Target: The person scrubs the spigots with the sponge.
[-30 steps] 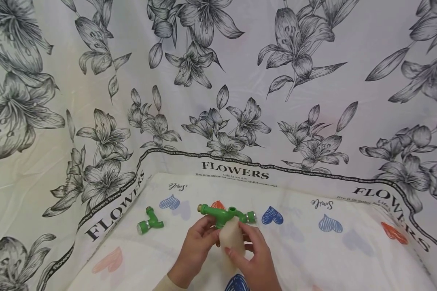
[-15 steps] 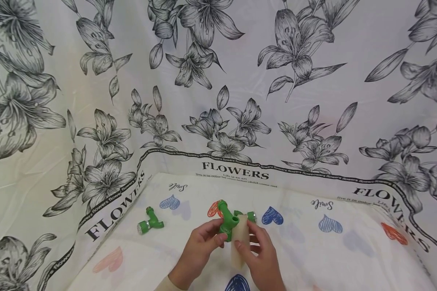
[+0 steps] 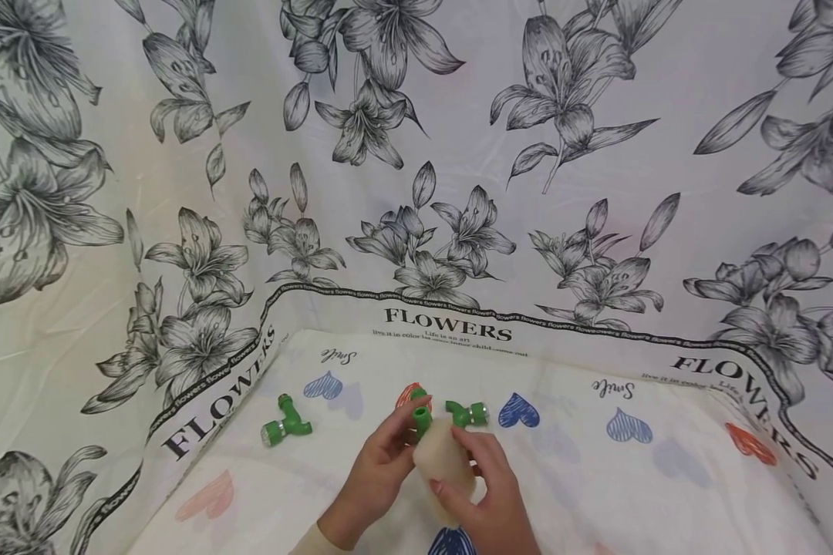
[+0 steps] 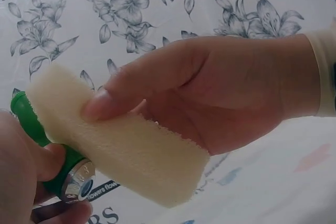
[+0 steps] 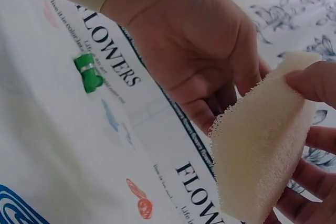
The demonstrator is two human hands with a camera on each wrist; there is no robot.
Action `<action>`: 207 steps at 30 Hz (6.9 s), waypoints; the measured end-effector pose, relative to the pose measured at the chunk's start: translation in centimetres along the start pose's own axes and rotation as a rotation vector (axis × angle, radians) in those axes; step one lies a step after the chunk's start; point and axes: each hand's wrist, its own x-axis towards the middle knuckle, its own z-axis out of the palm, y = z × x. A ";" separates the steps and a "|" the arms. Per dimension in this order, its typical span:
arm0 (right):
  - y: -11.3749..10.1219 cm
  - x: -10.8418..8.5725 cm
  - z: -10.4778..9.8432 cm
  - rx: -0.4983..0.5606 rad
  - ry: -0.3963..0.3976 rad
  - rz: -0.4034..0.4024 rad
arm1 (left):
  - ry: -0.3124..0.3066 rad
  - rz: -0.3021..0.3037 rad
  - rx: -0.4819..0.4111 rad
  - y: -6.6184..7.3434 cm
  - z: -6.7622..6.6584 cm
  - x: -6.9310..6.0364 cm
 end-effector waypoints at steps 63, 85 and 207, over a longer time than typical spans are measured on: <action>0.4 0.3 1.0 0.119 0.184 -0.087 | 0.138 -0.216 -0.792 -0.1 0.6 -0.4; -0.6 -0.7 2.0 0.022 0.133 -0.194 | 0.275 -0.227 -0.708 0.4 1.0 0.0; -0.7 -0.7 -0.4 0.020 0.176 -0.004 | 0.266 -0.212 -0.063 -0.5 -7.5 1.5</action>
